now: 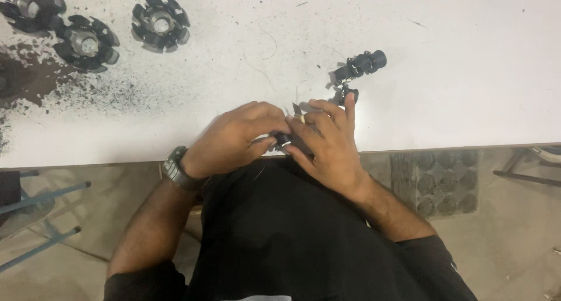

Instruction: The person sits at a white workbench and assembles small black plastic hub components, pressing a small insert into each hub by hand and setting the finished hub in a growing group on the table. They repeatedly pick up unassembled parts from a pile and work on them one at a time.

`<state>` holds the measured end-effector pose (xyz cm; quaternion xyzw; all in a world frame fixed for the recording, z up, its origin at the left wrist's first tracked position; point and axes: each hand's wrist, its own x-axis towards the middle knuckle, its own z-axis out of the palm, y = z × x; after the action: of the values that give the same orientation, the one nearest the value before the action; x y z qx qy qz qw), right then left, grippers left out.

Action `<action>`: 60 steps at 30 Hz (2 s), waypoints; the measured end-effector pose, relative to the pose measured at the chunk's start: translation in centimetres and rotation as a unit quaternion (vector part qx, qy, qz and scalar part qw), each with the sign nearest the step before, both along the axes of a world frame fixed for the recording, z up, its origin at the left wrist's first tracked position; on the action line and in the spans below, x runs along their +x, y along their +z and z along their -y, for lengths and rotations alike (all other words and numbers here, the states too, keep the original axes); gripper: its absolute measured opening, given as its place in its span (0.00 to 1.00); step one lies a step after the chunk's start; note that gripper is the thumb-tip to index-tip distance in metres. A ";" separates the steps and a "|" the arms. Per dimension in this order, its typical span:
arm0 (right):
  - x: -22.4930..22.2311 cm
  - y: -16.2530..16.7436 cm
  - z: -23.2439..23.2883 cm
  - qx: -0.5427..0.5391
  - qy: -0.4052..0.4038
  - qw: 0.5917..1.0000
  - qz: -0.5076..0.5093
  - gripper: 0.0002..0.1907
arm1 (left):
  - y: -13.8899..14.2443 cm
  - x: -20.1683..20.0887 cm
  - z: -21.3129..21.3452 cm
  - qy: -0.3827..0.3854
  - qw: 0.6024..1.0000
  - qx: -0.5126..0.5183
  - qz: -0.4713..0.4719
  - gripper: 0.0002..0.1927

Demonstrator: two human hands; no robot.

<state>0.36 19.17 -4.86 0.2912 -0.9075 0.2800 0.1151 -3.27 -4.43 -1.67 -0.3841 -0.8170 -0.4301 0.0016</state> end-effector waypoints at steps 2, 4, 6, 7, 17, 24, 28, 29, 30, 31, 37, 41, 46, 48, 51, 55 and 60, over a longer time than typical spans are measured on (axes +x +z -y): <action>0.0 -0.1 0.6 -0.004 0.001 1.000 -0.001 0.23 | 0.6 0.1 0.0 0.005 0.998 -0.024 0.061 0.15; 0.3 -0.1 0.7 -0.018 -0.008 1.000 0.003 0.23 | 1.2 0.2 0.0 0.018 0.996 -0.044 0.076 0.17; 0.5 -0.2 0.6 -0.023 -0.015 1.000 0.000 0.21 | 1.7 0.9 0.3 0.041 0.996 -0.063 0.053 0.23; 0.5 -0.4 0.6 -0.026 -0.020 0.999 -0.002 0.21 | 1.8 1.3 0.2 0.035 0.995 -0.089 0.006 0.23; 1.3 -1.4 0.8 -0.030 -0.050 0.998 -0.022 0.20 | -2.2 5.1 -0.7 0.119 0.949 -0.133 -0.262 0.09; 2.1 -2.2 0.2 -0.059 -0.036 0.996 -0.063 0.21 | -4.5 6.6 -0.9 0.184 0.949 -0.109 -0.233 0.10; 3.1 -2.7 -1.1 -0.100 0.029 0.991 -0.085 0.17 | -4.8 7.1 -1.2 0.212 0.954 -0.072 -0.200 0.11; 3.3 -3.0 -1.1 -0.109 0.044 0.991 -0.065 0.17 | -4.9 7.1 -1.2 0.214 0.957 -0.061 -0.186 0.10; 3.5 -3.3 -1.0 -0.117 0.056 0.990 -0.046 0.18 | -4.9 7.1 -1.3 0.213 0.960 -0.049 -0.174 0.10; 3.6 -3.6 -0.8 -0.126 0.069 0.989 -0.028 0.19 | -4.9 7.1 -1.4 0.217 0.961 -0.041 -0.169 0.10; 3.1 -4.2 0.3 -0.117 0.050 0.991 -0.037 0.19 | -5.2 7.1 -1.6 0.223 0.966 0.008 -0.130 0.08; 2.9 -3.8 0.6 -0.124 0.043 0.991 -0.028 0.18 | -5.6 6.8 -1.5 0.216 0.960 -0.002 -0.180 0.08; 2.7 -3.6 1.0 -0.136 0.048 0.989 -0.029 0.17 | -6.0 6.8 -1.6 0.198 0.949 -0.055 -0.240 0.07; 2.7 -3.4 1.0 -0.133 0.046 0.990 -0.023 0.17 | -6.0 7.1 -1.7 0.198 0.944 -0.052 -0.260 0.06; 2.7 -3.3 0.9 -0.132 0.050 0.990 -0.022 0.16 | -6.0 7.1 -2.0 0.230 0.935 -0.037 -0.265 0.06; 2.6 -3.7 0.9 -0.143 0.054 0.988 -0.023 0.15 | -5.9 6.8 -2.2 0.241 0.955 -0.020 -0.174 0.06; 2.9 -4.4 0.6 -0.136 0.050 0.989 -0.040 0.17 | -5.4 6.8 -2.2 0.252 0.961 -0.025 -0.106 0.06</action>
<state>3.21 18.52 -9.25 0.3291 -0.8399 0.3941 0.1759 3.50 -2.26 -7.05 -0.2087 -0.8931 -0.3519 0.1872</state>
